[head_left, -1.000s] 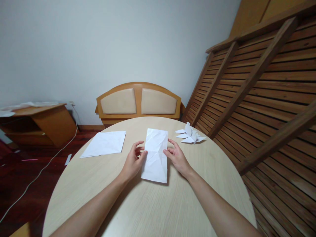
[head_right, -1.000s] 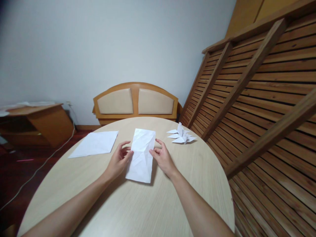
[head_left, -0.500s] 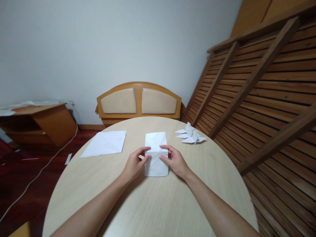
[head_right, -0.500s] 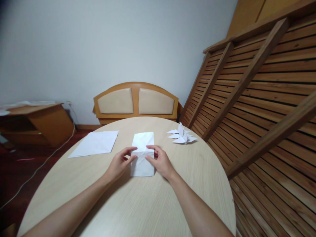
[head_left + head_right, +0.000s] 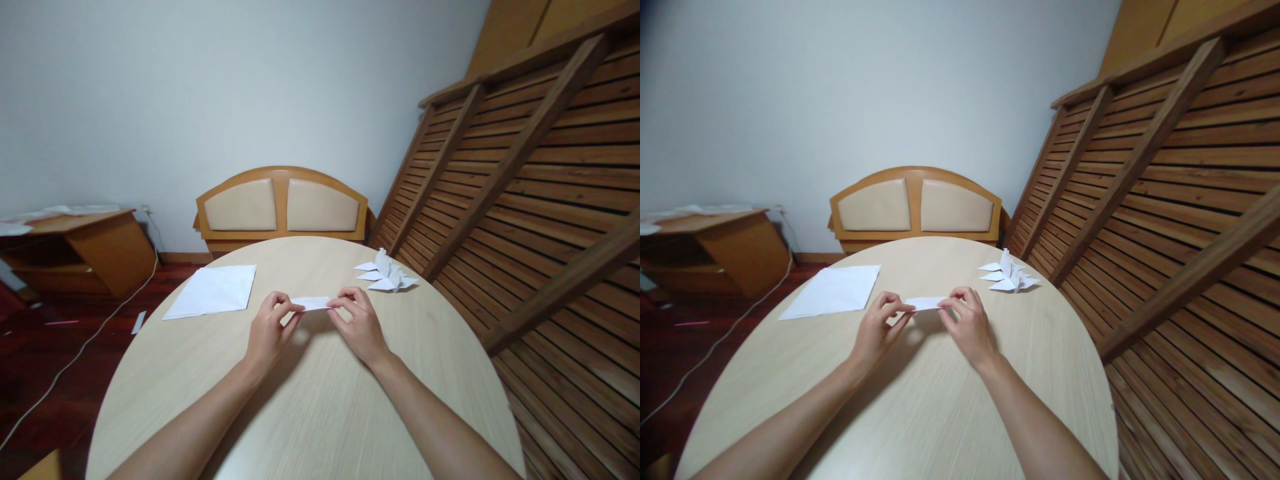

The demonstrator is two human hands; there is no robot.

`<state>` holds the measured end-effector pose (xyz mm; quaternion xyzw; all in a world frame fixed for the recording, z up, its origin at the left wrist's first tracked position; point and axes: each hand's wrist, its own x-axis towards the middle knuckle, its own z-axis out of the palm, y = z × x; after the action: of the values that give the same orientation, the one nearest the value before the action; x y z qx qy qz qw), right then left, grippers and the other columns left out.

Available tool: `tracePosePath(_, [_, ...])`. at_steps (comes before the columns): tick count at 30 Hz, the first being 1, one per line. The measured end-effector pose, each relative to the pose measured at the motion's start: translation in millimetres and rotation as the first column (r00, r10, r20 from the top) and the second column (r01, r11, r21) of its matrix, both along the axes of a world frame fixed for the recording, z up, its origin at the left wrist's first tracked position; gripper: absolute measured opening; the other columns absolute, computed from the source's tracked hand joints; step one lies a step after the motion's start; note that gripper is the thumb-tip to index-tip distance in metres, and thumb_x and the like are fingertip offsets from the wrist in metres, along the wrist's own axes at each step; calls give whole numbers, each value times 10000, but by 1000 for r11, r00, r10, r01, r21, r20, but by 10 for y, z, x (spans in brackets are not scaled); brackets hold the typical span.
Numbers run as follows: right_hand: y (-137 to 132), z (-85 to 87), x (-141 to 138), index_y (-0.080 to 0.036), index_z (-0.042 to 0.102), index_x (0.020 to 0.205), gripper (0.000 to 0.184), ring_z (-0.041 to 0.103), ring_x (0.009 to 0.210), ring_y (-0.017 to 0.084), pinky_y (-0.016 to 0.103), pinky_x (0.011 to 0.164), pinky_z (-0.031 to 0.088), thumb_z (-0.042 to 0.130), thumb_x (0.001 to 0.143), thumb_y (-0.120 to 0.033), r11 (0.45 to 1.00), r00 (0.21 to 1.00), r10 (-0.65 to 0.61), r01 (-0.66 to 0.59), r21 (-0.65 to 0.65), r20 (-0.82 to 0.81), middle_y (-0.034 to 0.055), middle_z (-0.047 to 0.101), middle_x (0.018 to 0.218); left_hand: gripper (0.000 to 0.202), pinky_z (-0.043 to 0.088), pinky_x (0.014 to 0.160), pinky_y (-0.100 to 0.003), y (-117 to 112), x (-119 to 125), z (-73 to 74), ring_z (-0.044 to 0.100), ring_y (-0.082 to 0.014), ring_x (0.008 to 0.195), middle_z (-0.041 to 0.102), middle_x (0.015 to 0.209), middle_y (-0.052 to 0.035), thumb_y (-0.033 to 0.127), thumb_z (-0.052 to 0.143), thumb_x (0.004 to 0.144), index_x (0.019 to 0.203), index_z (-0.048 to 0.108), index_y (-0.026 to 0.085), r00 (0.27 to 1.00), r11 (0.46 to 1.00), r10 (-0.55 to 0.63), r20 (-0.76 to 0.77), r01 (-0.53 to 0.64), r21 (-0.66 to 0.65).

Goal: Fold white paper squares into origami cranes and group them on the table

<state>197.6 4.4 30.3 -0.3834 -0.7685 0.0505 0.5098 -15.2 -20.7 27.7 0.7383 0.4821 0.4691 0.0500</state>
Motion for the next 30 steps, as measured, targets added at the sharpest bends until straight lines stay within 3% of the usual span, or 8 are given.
tracePosePath(4, [-55,19,-43,-267,730,981,125,555,1099,246,434,964,428,692,879,-204,994,982,19,-39,107,189,59,644,1148,151,518,716,-291,-27,26,-19,599,-186,888,594,963,-52,163,589,914,964,711,236,995,989,-25,-99,39,145])
tracePosePath(8, [-44,7,-43,-272,740,977,108,572,1061,228,408,949,427,685,897,-224,987,958,46,-88,136,285,28,701,1063,146,534,765,-314,-31,53,-25,634,-188,897,673,966,-59,185,587,933,995,711,231,977,980,-106,-187,135,148])
tracePosePath(15, [37,-13,24,-276,762,943,83,602,1010,219,419,961,411,695,896,-288,984,949,59,-107,140,310,8,754,948,172,557,790,-323,18,24,-52,684,-192,908,729,986,-59,254,551,969,1004,715,217,970,987,-124,-208,142,71])
tracePosePath(22, [104,6,152,-244,745,919,54,621,975,229,410,926,415,701,890,-254,995,951,55,-77,60,306,12,759,919,217,574,699,-323,92,-75,-125,742,-218,799,779,947,-55,270,518,980,1031,720,209,966,997,-40,-256,55,51])
tracePosePath(30, [-15,-15,-40,-235,690,1075,179,624,987,215,394,937,406,690,898,-256,989,948,142,-149,2,284,33,735,1008,212,554,679,-262,76,-26,-110,740,-180,779,777,940,-42,179,534,952,1069,706,224,931,980,-107,-349,157,118])
